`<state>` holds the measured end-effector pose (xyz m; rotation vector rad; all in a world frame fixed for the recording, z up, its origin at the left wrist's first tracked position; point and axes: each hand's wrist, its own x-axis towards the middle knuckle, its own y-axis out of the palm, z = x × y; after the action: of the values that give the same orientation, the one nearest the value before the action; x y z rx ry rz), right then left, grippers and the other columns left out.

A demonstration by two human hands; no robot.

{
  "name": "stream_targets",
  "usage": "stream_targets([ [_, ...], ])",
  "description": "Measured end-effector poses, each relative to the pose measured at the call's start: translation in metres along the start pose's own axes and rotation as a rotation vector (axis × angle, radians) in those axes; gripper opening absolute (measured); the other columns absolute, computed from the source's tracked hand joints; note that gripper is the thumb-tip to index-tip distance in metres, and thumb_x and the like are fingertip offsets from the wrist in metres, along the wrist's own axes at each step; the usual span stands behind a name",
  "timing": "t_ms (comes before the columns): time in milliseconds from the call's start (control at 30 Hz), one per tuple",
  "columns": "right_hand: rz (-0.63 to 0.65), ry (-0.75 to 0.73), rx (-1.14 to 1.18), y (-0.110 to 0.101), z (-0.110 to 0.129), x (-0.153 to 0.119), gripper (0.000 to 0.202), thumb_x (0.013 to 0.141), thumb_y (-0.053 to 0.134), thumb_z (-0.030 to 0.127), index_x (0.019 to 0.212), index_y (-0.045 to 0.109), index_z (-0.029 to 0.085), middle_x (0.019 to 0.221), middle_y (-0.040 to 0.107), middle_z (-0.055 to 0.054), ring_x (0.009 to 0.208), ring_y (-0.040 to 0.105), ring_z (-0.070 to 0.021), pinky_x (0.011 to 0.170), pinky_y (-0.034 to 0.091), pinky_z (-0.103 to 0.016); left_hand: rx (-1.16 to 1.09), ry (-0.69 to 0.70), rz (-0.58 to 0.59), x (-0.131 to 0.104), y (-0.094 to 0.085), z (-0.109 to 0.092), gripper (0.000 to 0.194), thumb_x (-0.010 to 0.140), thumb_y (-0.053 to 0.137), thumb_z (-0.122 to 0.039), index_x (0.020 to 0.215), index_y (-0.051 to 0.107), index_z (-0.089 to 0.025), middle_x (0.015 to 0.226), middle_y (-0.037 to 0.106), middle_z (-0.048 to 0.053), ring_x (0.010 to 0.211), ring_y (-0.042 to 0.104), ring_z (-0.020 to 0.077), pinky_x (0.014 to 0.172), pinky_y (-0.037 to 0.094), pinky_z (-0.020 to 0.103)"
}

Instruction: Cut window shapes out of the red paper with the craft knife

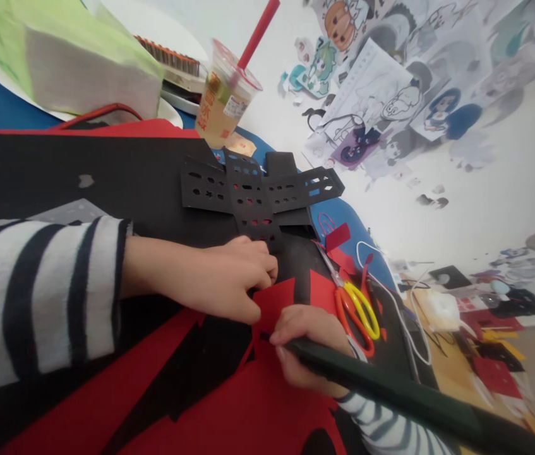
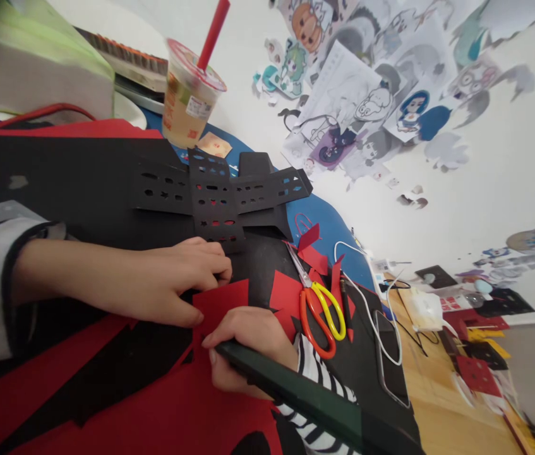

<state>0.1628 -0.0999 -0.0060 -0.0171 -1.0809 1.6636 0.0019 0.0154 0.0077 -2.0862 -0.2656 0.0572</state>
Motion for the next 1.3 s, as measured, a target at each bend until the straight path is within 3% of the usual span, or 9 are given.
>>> stream_targets([
  [133, -0.046, 0.114, 0.012, -0.001, 0.002, -0.002, 0.02, 0.068, 0.052, 0.005, 0.074, 0.053, 0.023, 0.06, 0.062, 0.001, 0.049, 0.06, -0.0123, 0.049, 0.05, -0.023, -0.007, -0.003, -0.001, -0.001, -0.002, -0.002, 0.008, 0.073, 0.06, -0.017, 0.065, 0.061, -0.017, 0.09, 0.059, 0.001, 0.091, 0.046, 0.0194, 0.08, 0.029, 0.031],
  [333, -0.057, 0.15, 0.097, -0.001, 0.0, -0.005, 0.021, 0.068, 0.051, 0.004, 0.077, 0.054, 0.023, 0.061, 0.061, 0.002, 0.042, 0.055, -0.0097, 0.044, 0.046, -0.021, -0.017, 0.001, -0.009, -0.001, -0.002, -0.002, 0.01, 0.071, 0.059, -0.014, 0.061, 0.058, -0.017, 0.088, 0.059, 0.001, 0.09, 0.046, 0.019, 0.081, 0.029, 0.031],
  [633, -0.055, 0.039, 0.027, 0.001, 0.0, -0.002, 0.024, 0.066, 0.051, 0.002, 0.075, 0.054, 0.024, 0.06, 0.064, 0.001, 0.05, 0.06, -0.0125, 0.049, 0.05, -0.021, -0.008, 0.009, -0.019, -0.001, 0.001, -0.001, 0.007, 0.071, 0.06, -0.016, 0.063, 0.061, -0.017, 0.089, 0.06, 0.002, 0.09, 0.046, 0.0195, 0.079, 0.029, 0.032],
  [900, 0.022, 0.009, 0.016, -0.001, -0.002, -0.001, 0.023, 0.068, 0.051, 0.004, 0.078, 0.055, 0.025, 0.064, 0.066, -0.001, 0.055, 0.063, -0.0139, 0.053, 0.052, -0.024, -0.057, 0.01, -0.048, -0.001, 0.001, -0.001, 0.008, 0.068, 0.059, -0.015, 0.061, 0.06, -0.017, 0.086, 0.059, 0.001, 0.087, 0.045, 0.0192, 0.077, 0.029, 0.032],
  [1167, -0.074, 0.15, 0.133, 0.001, -0.005, -0.008, 0.013, 0.075, 0.055, 0.01, 0.077, 0.055, 0.023, 0.061, 0.06, 0.002, 0.046, 0.056, -0.0108, 0.045, 0.046, -0.022, -0.038, -0.01, -0.012, -0.001, -0.002, -0.002, 0.008, 0.071, 0.062, -0.015, 0.063, 0.06, -0.017, 0.087, 0.059, 0.0, 0.089, 0.046, 0.019, 0.079, 0.029, 0.031],
  [1233, -0.18, 0.158, 0.223, 0.0, -0.012, -0.011, 0.006, 0.083, 0.056, 0.018, 0.084, 0.055, 0.023, 0.062, 0.06, 0.002, 0.045, 0.056, -0.0101, 0.044, 0.045, -0.021, -0.056, -0.019, -0.012, -0.002, -0.003, -0.002, 0.009, 0.072, 0.063, -0.017, 0.063, 0.061, -0.017, 0.089, 0.06, 0.0, 0.09, 0.047, 0.019, 0.08, 0.03, 0.031],
  [1300, -0.388, 0.154, 0.255, -0.003, -0.018, -0.012, 0.003, 0.09, 0.052, 0.026, 0.092, 0.053, 0.024, 0.062, 0.06, 0.003, 0.045, 0.055, -0.01, 0.043, 0.043, -0.02, -0.101, -0.013, -0.04, -0.003, -0.002, -0.001, 0.008, 0.074, 0.063, -0.02, 0.066, 0.064, -0.019, 0.093, 0.062, 0.0, 0.092, 0.048, 0.0192, 0.083, 0.031, 0.031],
])
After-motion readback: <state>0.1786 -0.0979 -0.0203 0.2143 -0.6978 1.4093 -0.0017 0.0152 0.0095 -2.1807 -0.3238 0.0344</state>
